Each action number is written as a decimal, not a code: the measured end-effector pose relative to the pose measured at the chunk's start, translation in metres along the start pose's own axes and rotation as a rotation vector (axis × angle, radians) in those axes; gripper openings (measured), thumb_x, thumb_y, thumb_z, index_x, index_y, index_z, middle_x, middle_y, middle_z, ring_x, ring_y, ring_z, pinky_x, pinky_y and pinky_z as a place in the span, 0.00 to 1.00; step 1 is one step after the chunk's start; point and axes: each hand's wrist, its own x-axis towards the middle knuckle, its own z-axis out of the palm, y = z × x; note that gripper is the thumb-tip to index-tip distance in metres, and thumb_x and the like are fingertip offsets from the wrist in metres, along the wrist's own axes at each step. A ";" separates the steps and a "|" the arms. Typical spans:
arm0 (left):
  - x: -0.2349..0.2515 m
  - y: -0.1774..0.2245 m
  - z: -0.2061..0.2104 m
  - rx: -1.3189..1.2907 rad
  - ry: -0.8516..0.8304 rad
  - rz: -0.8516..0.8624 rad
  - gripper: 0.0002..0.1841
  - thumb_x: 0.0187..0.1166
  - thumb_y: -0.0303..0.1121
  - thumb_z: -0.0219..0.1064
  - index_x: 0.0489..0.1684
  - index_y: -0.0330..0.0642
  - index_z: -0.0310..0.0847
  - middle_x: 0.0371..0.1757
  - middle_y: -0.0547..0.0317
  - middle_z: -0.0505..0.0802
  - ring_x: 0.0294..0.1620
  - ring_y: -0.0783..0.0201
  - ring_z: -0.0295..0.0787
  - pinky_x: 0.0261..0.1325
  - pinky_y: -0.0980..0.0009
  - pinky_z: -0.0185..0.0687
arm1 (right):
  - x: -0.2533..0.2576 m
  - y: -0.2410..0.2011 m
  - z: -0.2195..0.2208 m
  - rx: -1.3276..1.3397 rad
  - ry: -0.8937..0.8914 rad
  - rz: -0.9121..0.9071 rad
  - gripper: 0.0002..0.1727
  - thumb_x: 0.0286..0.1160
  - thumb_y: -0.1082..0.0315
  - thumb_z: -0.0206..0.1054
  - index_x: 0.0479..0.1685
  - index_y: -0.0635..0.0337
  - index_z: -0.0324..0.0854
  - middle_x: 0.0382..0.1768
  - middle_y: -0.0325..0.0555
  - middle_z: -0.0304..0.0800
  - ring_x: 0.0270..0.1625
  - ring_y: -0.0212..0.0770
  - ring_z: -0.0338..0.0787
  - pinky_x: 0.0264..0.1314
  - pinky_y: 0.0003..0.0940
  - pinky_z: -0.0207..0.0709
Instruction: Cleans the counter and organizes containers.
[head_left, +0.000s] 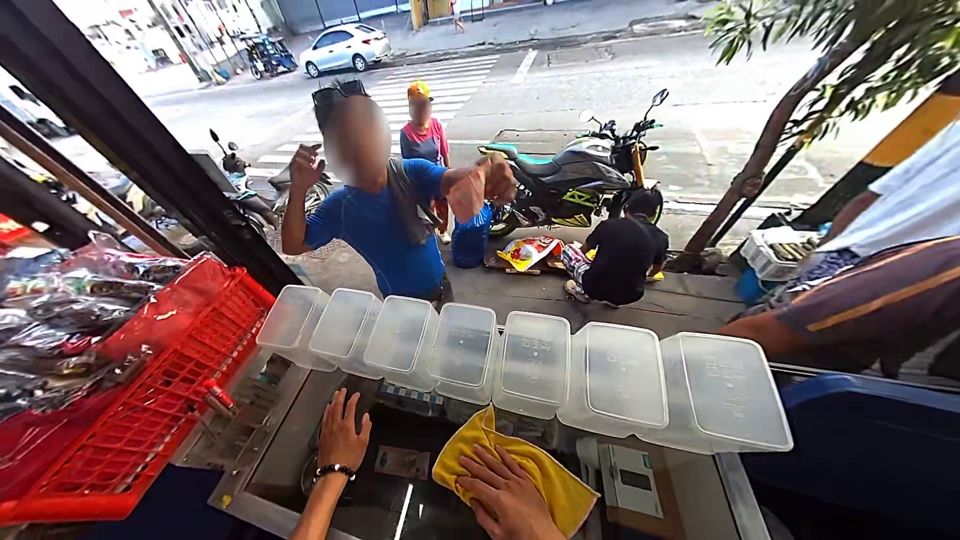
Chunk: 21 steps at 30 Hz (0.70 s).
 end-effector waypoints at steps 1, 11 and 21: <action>0.000 0.000 0.001 0.000 0.004 0.002 0.28 0.83 0.43 0.57 0.78 0.38 0.76 0.87 0.34 0.70 0.90 0.37 0.60 0.92 0.44 0.51 | -0.001 0.000 0.000 0.002 0.003 -0.004 0.18 0.82 0.55 0.62 0.67 0.34 0.88 0.81 0.27 0.79 0.91 0.41 0.64 0.94 0.57 0.51; -0.005 -0.002 0.005 -0.013 0.027 0.023 0.28 0.82 0.42 0.55 0.78 0.36 0.76 0.86 0.32 0.71 0.89 0.35 0.61 0.91 0.42 0.51 | -0.010 0.004 0.003 0.015 -0.008 -0.016 0.22 0.81 0.51 0.62 0.73 0.31 0.82 0.82 0.27 0.77 0.92 0.40 0.62 0.94 0.55 0.50; -0.005 -0.006 0.004 -0.090 -0.010 0.019 0.29 0.83 0.45 0.55 0.77 0.34 0.76 0.87 0.31 0.69 0.90 0.33 0.58 0.92 0.44 0.50 | 0.004 -0.017 -0.048 0.310 0.604 0.013 0.12 0.77 0.66 0.64 0.53 0.48 0.90 0.59 0.40 0.91 0.66 0.39 0.87 0.71 0.42 0.82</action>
